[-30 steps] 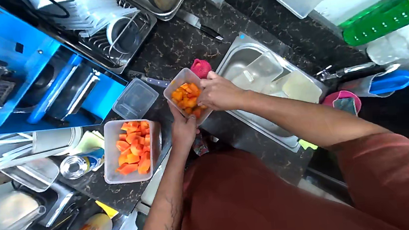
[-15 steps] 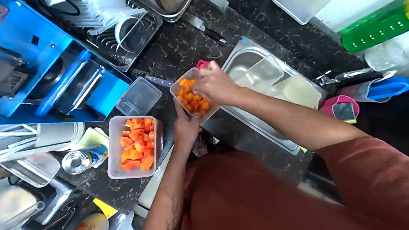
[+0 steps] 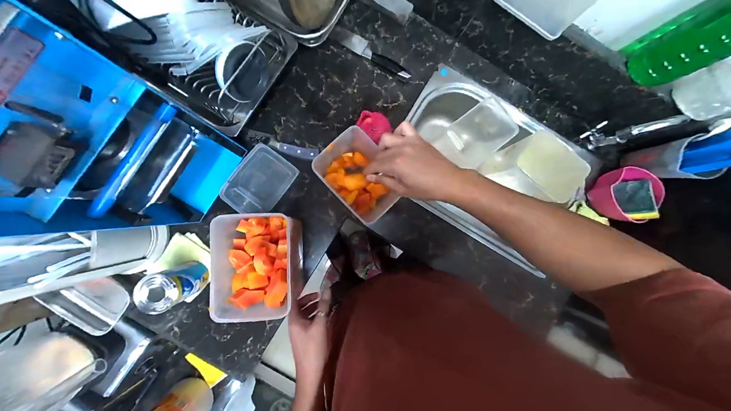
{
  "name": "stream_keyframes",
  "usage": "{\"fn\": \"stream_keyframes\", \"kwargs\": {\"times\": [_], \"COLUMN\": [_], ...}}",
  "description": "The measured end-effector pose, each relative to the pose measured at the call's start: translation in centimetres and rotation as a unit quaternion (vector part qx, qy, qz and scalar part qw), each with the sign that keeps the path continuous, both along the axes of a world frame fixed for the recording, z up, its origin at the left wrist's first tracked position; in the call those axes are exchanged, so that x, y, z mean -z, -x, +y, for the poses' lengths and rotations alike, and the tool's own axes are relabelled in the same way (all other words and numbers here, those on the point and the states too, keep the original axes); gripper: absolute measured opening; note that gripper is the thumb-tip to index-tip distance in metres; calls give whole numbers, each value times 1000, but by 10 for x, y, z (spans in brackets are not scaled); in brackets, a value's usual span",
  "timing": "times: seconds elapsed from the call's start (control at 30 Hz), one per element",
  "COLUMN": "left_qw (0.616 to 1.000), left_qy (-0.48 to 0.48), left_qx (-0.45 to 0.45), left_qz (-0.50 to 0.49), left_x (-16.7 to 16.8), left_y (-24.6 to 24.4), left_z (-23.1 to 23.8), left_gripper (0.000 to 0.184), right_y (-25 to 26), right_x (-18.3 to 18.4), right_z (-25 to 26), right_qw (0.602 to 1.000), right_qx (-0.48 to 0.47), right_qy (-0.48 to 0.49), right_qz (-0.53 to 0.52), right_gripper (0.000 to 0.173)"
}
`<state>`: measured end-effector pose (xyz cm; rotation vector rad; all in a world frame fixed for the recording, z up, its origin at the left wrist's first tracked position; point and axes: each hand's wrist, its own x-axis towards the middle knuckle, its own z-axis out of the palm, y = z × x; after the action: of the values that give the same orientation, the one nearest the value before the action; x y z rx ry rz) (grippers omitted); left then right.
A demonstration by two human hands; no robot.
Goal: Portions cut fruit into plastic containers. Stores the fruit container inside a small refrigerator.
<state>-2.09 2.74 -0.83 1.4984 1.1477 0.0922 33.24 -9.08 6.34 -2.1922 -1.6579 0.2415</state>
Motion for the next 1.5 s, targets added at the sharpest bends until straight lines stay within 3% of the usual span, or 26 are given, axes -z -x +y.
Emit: {"fn": "stream_keyframes", "kwargs": {"times": [0.07, 0.17, 0.3, 0.43, 0.57, 0.63, 0.7, 0.83, 0.97, 1.33, 1.5], "left_qw": [991, 962, 909, 869, 883, 899, 908, 907, 888, 856, 835], "left_qy": [-93, -217, -355, -450, -441, -387, -357, -375, -390, -402, -411], "left_qx": [-89, -123, -126, -136, -52, -9, 52, 142, 233, 322, 351], "left_qz": [-30, -108, -181, -153, -150, -203, -213, -126, -67, 51, 106], "left_x": [5, 9, 18, 27, -6, -30, -53, -106, -139, -158, -173], "left_y": [20, 22, -15, -29, -28, -30, -32, -58, -94, -141, -155], "left_z": [4, 21, 38, 57, 71, 68, 64, 53, 51, 61, 58], "left_gripper": [94, 137, 164, 146, 137, 139, 142, 139, 138, 139, 140], "right_y": [-2, -3, 4, 9, 1, 3, 14, 53, 60, -1, -16], "right_x": [-19, -19, 1, -36, -57, -69, -81, -107, -100, -63, -70], "right_z": [-8, -7, -6, -18, -38, -42, -41, -24, -4, -28, -32], "right_qw": [998, 989, 987, 932, 798, 766, 774, 811, 854, 822, 788], "right_qx": [37, 92, 120, 232, 266, 256, 215, 96, 48, 83, 134], "right_qy": [-37, -75, -41, -142, -274, -291, -290, -210, -156, -233, -287], "right_qz": [25, 88, 103, 239, 466, 512, 520, 537, 494, 513, 528], "right_gripper": [25, 28, 33, 28, 30, 35, 35, 31, 27, 25, 27]}}
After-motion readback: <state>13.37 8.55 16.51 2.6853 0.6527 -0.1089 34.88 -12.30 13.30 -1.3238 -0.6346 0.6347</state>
